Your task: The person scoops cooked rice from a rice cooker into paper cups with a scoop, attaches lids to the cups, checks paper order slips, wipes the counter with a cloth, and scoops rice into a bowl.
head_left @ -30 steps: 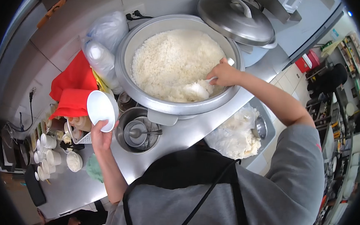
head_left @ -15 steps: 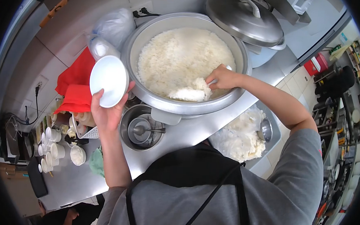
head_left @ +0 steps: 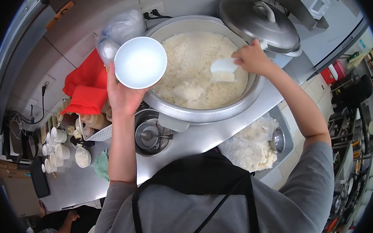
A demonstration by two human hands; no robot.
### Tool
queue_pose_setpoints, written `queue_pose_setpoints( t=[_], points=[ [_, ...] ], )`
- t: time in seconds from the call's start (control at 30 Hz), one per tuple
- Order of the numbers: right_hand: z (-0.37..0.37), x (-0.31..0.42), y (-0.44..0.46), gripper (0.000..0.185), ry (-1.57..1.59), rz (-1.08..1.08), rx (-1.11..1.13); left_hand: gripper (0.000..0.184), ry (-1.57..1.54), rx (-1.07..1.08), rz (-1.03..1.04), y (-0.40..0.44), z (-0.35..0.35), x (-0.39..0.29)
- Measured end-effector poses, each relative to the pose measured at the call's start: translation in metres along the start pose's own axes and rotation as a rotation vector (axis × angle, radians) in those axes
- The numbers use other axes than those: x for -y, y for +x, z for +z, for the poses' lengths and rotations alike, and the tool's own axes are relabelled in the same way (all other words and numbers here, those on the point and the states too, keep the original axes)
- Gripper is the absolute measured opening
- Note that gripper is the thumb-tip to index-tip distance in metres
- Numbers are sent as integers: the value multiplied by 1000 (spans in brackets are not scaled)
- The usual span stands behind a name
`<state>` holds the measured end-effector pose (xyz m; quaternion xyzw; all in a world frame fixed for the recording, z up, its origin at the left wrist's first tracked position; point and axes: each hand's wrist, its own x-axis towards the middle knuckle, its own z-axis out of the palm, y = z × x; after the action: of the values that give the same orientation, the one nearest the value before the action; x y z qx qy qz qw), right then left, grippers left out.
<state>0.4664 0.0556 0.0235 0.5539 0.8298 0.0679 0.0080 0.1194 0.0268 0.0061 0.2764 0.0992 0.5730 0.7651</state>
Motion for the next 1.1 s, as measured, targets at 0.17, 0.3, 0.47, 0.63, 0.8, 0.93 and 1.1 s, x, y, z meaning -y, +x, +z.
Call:
queue_pose_setpoints(
  t=[0.17, 0.3, 0.47, 0.63, 0.8, 0.93, 1.1],
  points=[
    [11, 28, 20, 9, -519, -105, 33, 57, 41, -50, 1, -4, 4, 6],
    [6, 39, 19, 13, -538, -97, 312, 56, 57, -32, 32, -13, -1, -1],
    [69, 59, -14, 11, 303, -226, 284, 56, 32, -7, 25, -14, -5, -2],
    [24, 70, -1, 5, -48, -350, 221, 56, 6, -108, 20, -6, -12, 3],
    [5, -5, 68, 9, -651, -65, -121, 56, 16, -96, 10, -3, -11, 6],
    [23, -19, 80, 9, -707, 8, -12, 54, 29, -70, 15, -1, -12, 8],
    [27, 2, 74, 8, -602, -90, 68, 52, -10, -39, 0, 3, -16, 14]
  ],
)
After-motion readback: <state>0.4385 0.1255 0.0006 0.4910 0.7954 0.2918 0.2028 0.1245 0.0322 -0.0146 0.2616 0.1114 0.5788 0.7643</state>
